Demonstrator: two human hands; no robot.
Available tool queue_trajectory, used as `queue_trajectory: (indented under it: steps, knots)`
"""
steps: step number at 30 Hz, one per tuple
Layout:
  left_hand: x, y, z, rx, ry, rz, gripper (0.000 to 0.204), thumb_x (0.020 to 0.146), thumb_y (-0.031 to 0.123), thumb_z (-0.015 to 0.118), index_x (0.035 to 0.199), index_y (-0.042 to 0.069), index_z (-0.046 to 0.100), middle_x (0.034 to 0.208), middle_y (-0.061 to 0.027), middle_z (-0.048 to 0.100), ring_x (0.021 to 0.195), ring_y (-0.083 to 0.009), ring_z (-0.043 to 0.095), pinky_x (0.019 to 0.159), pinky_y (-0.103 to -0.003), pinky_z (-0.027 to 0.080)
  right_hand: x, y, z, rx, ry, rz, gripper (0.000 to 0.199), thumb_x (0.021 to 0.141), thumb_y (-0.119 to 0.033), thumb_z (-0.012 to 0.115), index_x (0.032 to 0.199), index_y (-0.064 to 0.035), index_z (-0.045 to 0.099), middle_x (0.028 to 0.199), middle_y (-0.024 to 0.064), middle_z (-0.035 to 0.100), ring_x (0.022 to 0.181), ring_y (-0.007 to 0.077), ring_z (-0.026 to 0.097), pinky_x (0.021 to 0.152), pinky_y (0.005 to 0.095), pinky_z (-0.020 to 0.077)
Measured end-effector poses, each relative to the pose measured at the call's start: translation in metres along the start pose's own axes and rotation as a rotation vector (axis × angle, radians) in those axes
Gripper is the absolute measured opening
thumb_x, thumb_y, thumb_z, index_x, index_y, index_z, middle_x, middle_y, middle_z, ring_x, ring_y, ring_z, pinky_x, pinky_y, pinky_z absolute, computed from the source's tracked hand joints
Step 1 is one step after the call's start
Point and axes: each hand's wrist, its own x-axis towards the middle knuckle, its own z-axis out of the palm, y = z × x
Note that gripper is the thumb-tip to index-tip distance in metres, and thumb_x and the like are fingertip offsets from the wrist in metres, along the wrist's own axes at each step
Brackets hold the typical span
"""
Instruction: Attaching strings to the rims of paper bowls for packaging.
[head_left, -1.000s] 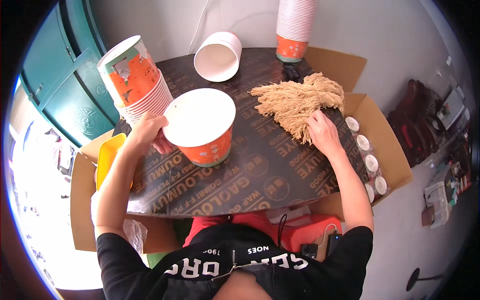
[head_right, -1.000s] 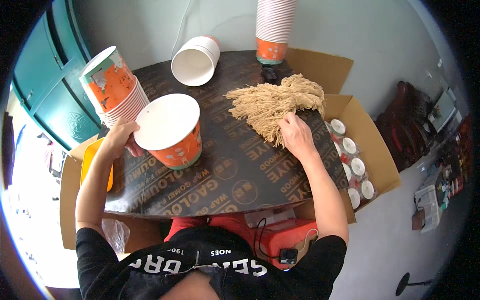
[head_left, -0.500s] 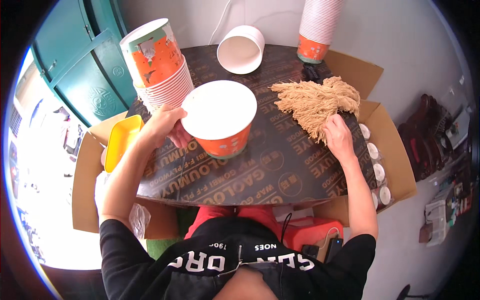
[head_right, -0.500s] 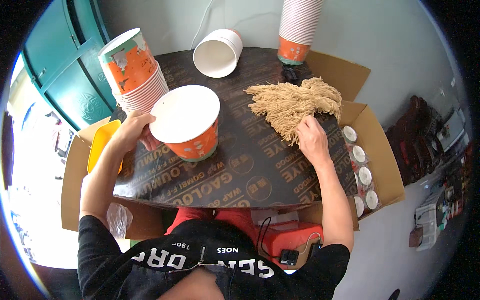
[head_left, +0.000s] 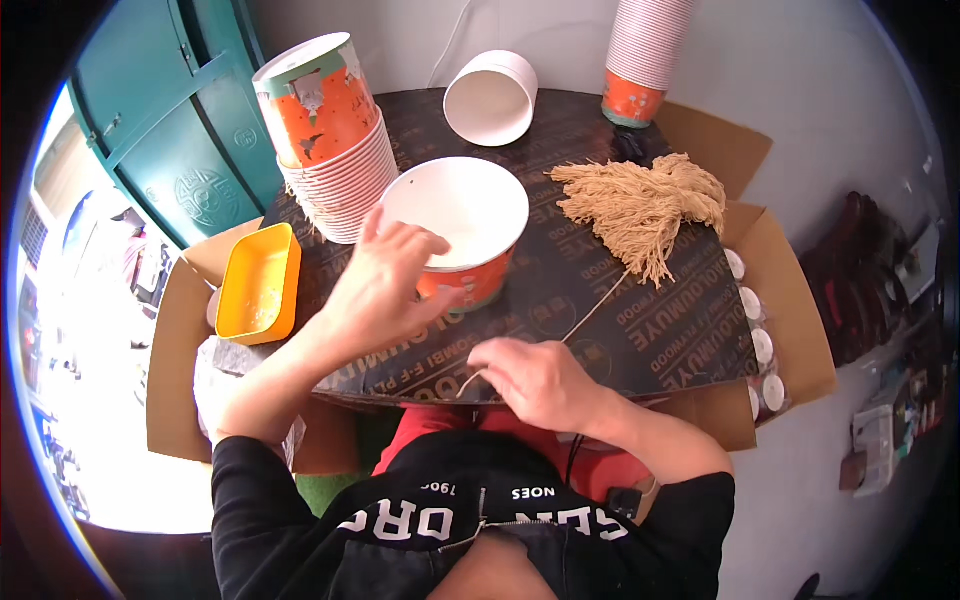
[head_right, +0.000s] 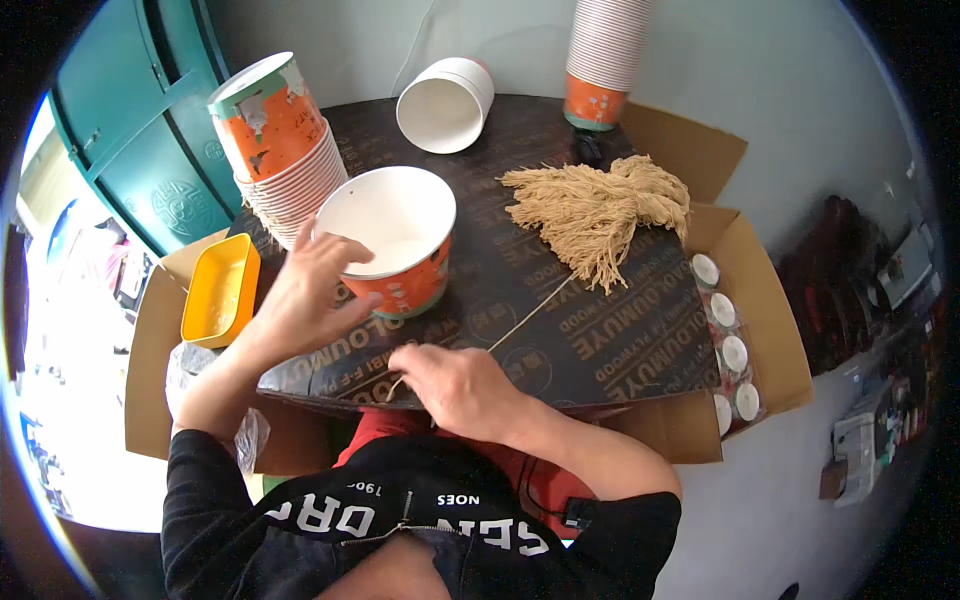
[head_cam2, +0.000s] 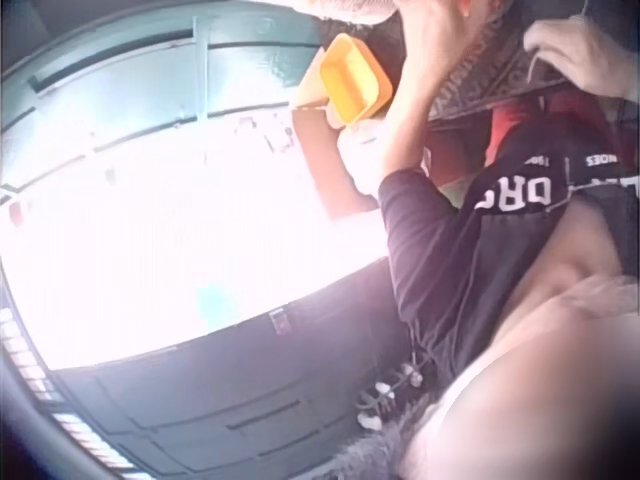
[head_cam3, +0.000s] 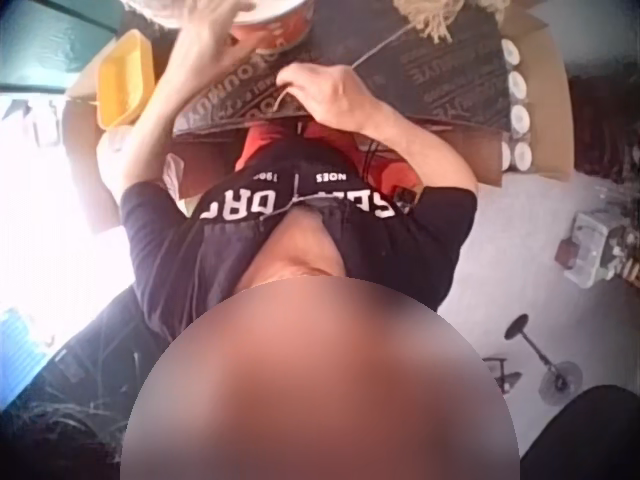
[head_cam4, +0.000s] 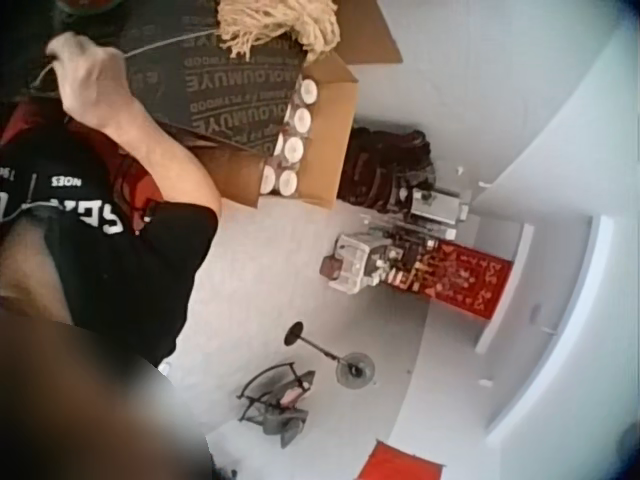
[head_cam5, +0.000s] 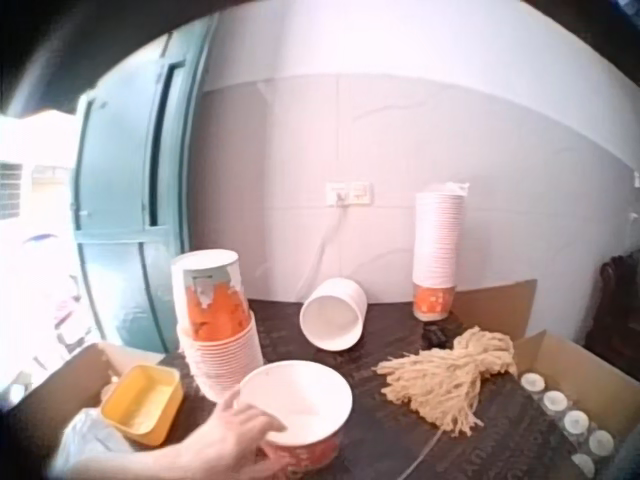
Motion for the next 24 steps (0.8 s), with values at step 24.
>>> queue_trajectory:
  steps: [24]
  knots:
    - [0.015,-0.038,-0.012,-0.193,-0.136,0.075,0.008,0.087,0.002,0.064,0.092,0.007,0.064,0.125,-0.0076,0.055,0.141,-0.0343,0.033,0.115,-0.051,0.024,0.065,0.015,-0.053,-0.126,-0.043,0.131,0.012,0.083,-0.002,0.067,0.094,-0.0029,0.062,0.095,0.0059,0.061,0.1,0.0257,0.05,0.09,0.037,0.0428]
